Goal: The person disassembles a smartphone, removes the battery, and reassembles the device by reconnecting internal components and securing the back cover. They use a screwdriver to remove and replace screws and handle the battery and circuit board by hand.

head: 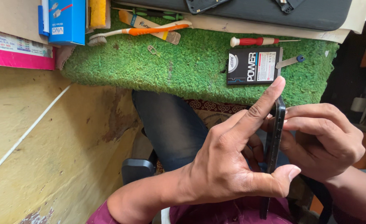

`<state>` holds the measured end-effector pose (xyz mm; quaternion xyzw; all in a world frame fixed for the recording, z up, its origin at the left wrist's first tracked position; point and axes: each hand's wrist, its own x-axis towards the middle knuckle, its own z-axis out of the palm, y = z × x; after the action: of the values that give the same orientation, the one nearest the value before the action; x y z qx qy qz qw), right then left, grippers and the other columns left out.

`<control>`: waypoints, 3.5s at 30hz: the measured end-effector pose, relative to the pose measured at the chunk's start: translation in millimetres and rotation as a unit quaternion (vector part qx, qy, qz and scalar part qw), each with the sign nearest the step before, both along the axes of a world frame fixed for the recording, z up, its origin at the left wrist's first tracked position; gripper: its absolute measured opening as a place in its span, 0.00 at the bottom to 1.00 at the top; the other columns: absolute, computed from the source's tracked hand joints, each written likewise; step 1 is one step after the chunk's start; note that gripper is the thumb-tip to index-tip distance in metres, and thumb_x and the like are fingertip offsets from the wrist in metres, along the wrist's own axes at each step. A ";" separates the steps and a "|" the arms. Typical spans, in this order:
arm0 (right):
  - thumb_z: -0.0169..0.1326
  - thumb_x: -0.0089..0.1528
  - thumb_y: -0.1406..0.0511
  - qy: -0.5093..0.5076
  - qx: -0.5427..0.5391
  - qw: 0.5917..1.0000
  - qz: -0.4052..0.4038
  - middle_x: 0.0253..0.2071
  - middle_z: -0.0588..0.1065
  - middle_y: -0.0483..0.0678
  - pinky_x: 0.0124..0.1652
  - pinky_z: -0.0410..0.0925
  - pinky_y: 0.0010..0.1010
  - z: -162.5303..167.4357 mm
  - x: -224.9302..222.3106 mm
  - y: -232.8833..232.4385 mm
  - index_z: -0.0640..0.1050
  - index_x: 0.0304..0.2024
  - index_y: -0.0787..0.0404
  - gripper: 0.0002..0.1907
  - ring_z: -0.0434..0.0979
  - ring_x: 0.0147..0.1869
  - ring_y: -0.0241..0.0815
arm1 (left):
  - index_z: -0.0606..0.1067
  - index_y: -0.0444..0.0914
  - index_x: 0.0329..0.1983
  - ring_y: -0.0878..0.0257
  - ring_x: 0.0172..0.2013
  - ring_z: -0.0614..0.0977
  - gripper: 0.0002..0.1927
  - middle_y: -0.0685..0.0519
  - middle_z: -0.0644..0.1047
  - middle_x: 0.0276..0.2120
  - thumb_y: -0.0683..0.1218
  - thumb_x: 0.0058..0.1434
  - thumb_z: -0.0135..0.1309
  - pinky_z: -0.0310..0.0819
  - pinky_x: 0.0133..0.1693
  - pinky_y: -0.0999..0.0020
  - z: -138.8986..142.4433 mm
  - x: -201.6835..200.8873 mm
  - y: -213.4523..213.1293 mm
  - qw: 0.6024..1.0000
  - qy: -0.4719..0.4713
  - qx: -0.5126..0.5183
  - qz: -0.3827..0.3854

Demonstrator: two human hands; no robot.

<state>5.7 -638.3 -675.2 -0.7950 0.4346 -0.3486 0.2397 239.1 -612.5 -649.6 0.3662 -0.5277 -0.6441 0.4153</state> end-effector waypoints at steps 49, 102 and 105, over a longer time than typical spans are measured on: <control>0.68 0.57 0.71 0.001 0.001 1.000 0.021 0.44 0.80 0.55 0.40 0.75 0.25 -10.7 -2.6 10.5 0.80 0.42 0.65 0.12 0.83 0.43 0.42 | 0.51 0.39 0.84 0.74 0.32 0.76 0.56 0.53 0.77 0.43 0.54 0.59 0.67 0.79 0.38 0.80 0.1 8.4 7.8 1.000 -0.006 0.008 0.022; 0.66 0.52 0.74 -0.055 0.056 0.994 0.076 0.41 0.78 0.54 0.41 0.75 0.29 -1.2 1.9 -0.6 0.77 0.38 0.65 0.13 0.82 0.44 0.44 | 0.53 0.43 0.82 0.71 0.29 0.72 0.53 0.56 0.75 0.35 0.51 0.57 0.67 0.74 0.38 0.79 -0.8 15.3 11.7 0.999 -0.021 -0.016 -0.018; 0.66 0.51 0.74 -0.048 0.085 0.993 0.072 0.42 0.78 0.55 0.39 0.75 0.27 -2.8 0.0 0.0 0.77 0.37 0.65 0.14 0.82 0.43 0.42 | 0.53 0.42 0.81 0.71 0.30 0.72 0.52 0.56 0.75 0.35 0.52 0.57 0.67 0.73 0.39 0.79 -4.6 15.8 12.0 1.000 -0.014 -0.009 -0.023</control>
<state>5.7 -638.3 -677.9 -0.7832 0.3923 -0.3304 0.3516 254.9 -600.5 -654.2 0.3596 -0.5477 -0.6430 0.3965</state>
